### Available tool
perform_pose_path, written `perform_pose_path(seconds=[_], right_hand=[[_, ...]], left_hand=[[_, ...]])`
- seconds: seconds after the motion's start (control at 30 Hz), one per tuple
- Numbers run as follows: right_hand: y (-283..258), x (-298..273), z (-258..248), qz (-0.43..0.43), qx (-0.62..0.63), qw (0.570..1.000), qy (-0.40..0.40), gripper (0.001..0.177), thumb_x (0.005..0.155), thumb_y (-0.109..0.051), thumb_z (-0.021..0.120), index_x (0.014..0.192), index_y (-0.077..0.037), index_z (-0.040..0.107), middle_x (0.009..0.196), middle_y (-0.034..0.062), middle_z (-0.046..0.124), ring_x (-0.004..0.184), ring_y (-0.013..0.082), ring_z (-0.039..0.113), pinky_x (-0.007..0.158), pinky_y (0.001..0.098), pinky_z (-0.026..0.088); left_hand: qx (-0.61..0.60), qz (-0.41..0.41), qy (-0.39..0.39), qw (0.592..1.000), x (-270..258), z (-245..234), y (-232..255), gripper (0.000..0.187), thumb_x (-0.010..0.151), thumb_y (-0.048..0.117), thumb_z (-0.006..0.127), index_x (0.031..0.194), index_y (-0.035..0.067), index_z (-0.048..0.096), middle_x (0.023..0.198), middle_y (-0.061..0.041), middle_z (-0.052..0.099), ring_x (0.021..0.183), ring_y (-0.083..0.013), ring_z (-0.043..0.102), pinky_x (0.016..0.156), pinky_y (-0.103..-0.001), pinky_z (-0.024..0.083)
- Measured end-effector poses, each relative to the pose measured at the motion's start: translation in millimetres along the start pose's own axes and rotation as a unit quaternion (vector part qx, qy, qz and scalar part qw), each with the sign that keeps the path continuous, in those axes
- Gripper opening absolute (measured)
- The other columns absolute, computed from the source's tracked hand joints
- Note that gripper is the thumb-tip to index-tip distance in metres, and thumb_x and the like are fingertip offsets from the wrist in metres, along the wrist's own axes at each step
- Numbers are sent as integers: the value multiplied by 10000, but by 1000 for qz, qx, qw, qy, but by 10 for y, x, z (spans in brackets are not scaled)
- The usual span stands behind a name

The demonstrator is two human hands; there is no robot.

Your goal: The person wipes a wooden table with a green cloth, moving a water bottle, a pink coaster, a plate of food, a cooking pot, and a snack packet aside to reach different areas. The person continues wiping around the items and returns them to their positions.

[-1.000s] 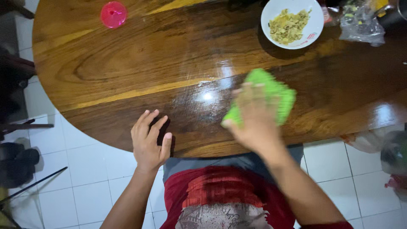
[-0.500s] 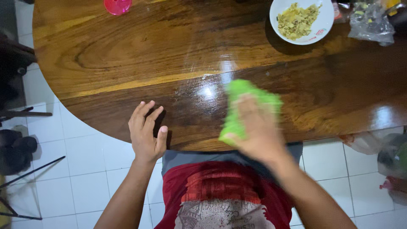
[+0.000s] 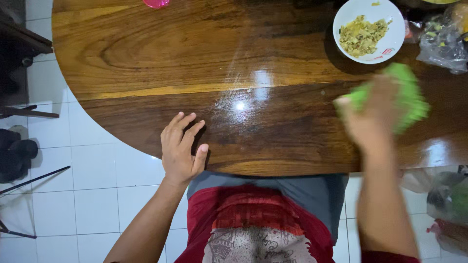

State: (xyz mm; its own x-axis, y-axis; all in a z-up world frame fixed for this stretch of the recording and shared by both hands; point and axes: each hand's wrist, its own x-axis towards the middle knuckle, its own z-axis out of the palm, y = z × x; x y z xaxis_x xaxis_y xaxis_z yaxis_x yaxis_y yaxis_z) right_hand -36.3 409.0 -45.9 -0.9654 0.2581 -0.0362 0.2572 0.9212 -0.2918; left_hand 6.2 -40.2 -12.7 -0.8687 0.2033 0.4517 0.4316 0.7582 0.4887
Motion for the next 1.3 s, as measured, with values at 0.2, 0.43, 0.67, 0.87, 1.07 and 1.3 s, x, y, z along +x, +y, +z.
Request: perform_pose_path(seconds=[0.2,0.43,0.67,0.87,1.07,1.3], right_hand=[[-2257,-531,192,-196,5,966,-167,1049,836,-615,639,1604,-40,215,1666,200,171,1553,334,105,1221,619,-2],[-2732,-891,251,-477,61,841,-250,607,933,-470,609,1395,-81,549,1555,147,391,1532,356,209,1180,708,27],[-1630,-852,153,-328,275,904,2,295,960,-191,662,1237,-118,737,1362,86,688,1361,272,604,1251,550,294],[-1264,-1112,67,-233,222,944,76,362,983,-241,669,1294,-57,691,1464,164,611,1428,350,522,1233,581,272],[-1183,-1165,223,-245,164,951,90,428,951,-293,690,1295,-39,679,1473,171,593,1441,364,494,1231,602,271],[-1191,-1158,276,-252,134,954,91,437,945,-319,694,1274,-32,683,1486,167,587,1450,348,487,1225,582,294]], left_hand=[[-17,16,-5,1000,-7,-41,-18,608,1032,557,451,1305,66,683,1406,-160,606,1402,-401,506,1164,-523,375],[-161,17,-2,987,-11,-147,-6,785,1077,689,336,1431,39,596,1530,-214,492,1494,-448,410,1266,-535,314],[66,-33,-148,986,-50,440,464,703,1043,482,411,1554,-2,412,1650,-266,308,1559,-446,233,1256,-597,191],[96,-18,-205,974,139,670,581,752,1025,419,508,1593,-7,264,1671,-245,219,1562,-420,183,1245,-606,136],[139,-51,-154,977,454,423,-407,755,1010,409,556,1607,31,288,1682,-233,237,1547,-413,252,1238,-605,195],[235,-195,-121,945,1188,-267,-2269,734,1072,455,478,1661,90,235,1735,-188,126,1601,-376,145,1274,-585,133]])
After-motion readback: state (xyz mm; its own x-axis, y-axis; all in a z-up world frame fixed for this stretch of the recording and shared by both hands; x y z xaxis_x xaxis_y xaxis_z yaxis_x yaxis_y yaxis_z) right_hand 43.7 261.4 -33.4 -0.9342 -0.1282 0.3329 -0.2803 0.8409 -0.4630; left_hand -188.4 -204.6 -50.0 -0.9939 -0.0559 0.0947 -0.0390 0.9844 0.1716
